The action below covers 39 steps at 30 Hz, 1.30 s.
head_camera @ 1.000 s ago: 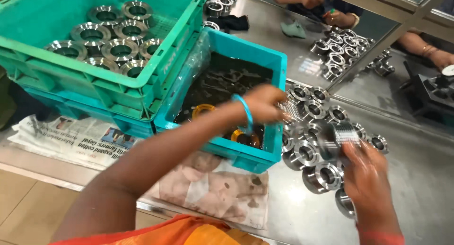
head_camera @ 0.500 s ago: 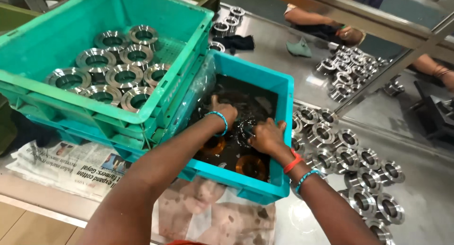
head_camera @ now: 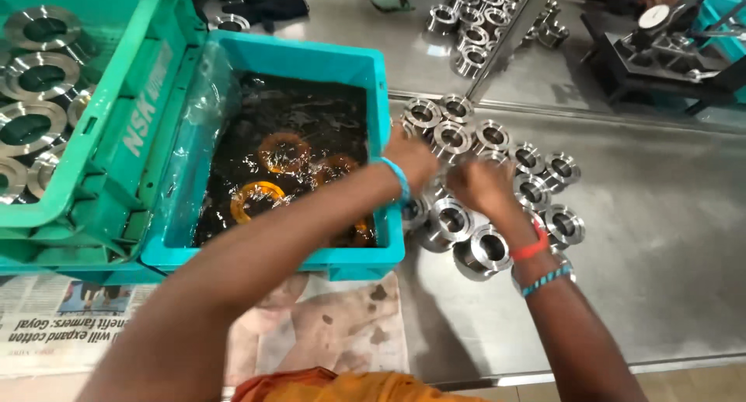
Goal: The person picks up metal rings from a green crate, dips them into a liquid-filled blue crate, and places them onto a metal table. They then transfer metal cylinders between green crates, wipe them with a cloth, and continue moving rings from the blue crate to the table.
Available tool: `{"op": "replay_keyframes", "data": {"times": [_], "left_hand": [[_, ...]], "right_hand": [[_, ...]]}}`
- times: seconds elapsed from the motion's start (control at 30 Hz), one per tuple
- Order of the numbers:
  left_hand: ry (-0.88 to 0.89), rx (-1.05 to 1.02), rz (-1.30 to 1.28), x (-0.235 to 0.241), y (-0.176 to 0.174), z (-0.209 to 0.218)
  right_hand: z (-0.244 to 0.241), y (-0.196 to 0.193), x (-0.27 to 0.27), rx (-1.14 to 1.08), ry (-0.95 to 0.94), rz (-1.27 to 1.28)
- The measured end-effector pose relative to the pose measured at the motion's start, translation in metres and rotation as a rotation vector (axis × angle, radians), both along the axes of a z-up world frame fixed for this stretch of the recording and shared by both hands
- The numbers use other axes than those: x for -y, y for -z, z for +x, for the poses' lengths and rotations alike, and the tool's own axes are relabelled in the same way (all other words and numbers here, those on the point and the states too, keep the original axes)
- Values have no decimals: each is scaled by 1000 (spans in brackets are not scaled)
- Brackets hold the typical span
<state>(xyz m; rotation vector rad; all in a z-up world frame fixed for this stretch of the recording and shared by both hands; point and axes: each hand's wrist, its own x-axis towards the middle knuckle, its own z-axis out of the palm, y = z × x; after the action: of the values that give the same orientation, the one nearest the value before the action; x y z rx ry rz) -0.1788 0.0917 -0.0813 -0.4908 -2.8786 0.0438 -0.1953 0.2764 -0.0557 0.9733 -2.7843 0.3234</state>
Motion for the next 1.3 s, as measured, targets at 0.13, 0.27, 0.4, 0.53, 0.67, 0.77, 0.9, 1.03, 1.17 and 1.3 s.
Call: {"op": "replay_keyframes", "data": {"times": [0.13, 0.27, 0.4, 0.53, 0.67, 0.77, 0.9, 1.03, 1.17, 1.3], "left_hand": [[32, 490, -177, -61, 55, -27], [30, 711, -441, -67, 63, -17], [23, 734, -521, -59, 40, 5], [43, 658, -467, -60, 42, 6], [-3, 625, -284, -64, 38, -1], [-31, 601, 128, -48, 60, -29], [-13, 612, 652, -23, 23, -15], [63, 603, 1286, 34, -32, 0], [-201, 271, 808, 123, -79, 0], [-516, 239, 501, 178, -97, 20]], "right_hand": [[37, 53, -32, 234, 64, 228], [78, 82, -42, -1, 20, 83], [100, 103, -46, -39, 46, 25], [113, 114, -60, -116, -27, -172], [114, 118, -78, 142, 49, -403], [105, 119, -103, 642, 288, -733], [82, 77, -119, 715, 231, -889], [62, 4, -88, 698, 207, -899], [35, -52, -24, 723, -63, -912], [25, -93, 81, 615, -140, -694]]}}
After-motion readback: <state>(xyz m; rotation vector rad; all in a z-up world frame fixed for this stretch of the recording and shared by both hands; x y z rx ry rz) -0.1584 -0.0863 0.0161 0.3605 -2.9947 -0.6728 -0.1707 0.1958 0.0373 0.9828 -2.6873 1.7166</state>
